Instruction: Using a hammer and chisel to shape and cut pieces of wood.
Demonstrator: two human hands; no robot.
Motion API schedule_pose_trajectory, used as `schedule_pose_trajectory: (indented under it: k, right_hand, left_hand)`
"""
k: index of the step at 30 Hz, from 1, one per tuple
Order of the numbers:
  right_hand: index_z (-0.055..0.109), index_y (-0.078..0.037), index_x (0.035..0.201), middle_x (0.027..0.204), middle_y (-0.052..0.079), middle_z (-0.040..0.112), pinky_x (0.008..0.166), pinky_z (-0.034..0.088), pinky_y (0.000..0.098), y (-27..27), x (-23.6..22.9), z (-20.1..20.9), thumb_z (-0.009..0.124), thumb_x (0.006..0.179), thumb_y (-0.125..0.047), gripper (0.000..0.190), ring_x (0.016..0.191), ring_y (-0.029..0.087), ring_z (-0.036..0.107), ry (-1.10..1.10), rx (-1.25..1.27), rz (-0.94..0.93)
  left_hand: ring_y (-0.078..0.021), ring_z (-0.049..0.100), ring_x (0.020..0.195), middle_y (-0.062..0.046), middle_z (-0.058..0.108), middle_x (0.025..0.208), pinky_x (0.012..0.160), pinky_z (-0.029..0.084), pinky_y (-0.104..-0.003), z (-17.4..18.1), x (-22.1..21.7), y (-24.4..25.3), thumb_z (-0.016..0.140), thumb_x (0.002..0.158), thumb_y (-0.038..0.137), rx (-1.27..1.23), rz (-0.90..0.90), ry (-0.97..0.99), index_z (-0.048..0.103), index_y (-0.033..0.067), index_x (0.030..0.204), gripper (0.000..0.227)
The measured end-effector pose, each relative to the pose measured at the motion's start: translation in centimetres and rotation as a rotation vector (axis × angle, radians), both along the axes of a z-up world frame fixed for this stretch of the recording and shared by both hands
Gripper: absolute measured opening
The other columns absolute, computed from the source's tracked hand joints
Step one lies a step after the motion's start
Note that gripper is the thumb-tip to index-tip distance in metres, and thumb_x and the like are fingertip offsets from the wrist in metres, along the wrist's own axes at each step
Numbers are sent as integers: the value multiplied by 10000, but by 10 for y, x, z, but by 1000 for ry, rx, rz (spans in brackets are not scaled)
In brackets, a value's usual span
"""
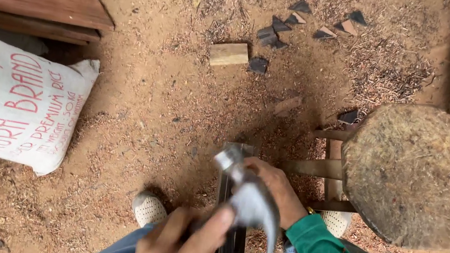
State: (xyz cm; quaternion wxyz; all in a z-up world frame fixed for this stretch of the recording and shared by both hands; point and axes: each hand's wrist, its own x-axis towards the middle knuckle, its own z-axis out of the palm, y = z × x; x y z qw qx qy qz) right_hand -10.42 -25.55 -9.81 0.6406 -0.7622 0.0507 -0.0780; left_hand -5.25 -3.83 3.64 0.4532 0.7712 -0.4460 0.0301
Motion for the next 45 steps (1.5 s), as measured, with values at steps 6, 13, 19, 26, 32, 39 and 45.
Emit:
schedule_pose_trajectory:
  k: [6,13,19,26,32,39,45]
  right_hand:
    - [665,-72,1199,1069,87,740,897,586,348,11,2,1,617,808,-7,400,1009,182,719,-83,57,-24]
    - [633,-90,1260,1193,55,724,994,549,309,2,1,5,602,958,3,317,1110,137,679,45,215,13]
    - [668,-62,1221,1104,73,753,909,567,333,3,7,6,612,877,-52,349,1047,157,716,-66,-10,-57]
    - [688,-45,1169,1066,51,714,907,526,326,3,4,4,503,885,-39,339,1006,146,641,67,217,-44]
    - [674,-55,1178,1074,29,731,914,558,308,2,7,16,678,849,-63,329,1015,128,682,19,28,-45]
    - [673,-61,1236,1065,43,703,878,541,329,3,1,3,634,881,-46,358,980,132,613,72,145,-45]
    - [714,-80,1215,1056,41,758,873,576,332,12,7,3,739,912,-121,307,969,155,659,270,167,-163]
  left_hand:
    - [-281,723,636,-155,693,824,545,592,-432,13,11,-8,770,832,110,380,53,78,643,303,1401,614]
    - [-160,763,729,-74,708,913,603,641,-339,-9,3,2,749,989,210,-66,12,33,554,322,1487,546]
    - [-231,691,560,-163,702,836,487,581,-405,14,8,-11,740,878,187,519,-11,77,614,316,1428,579]
    - [-226,697,698,-64,680,897,627,596,-379,31,10,-24,631,1036,268,560,63,304,471,415,1491,505]
    - [-310,712,711,-178,706,939,581,591,-448,20,4,-8,716,892,197,397,0,70,590,311,1477,610]
    - [-285,702,709,-110,639,1018,635,577,-439,34,19,-27,551,1046,301,1112,-7,415,384,486,1554,565]
    - [-240,722,702,-119,717,899,574,586,-368,29,-5,2,679,960,252,295,16,113,530,352,1498,568]
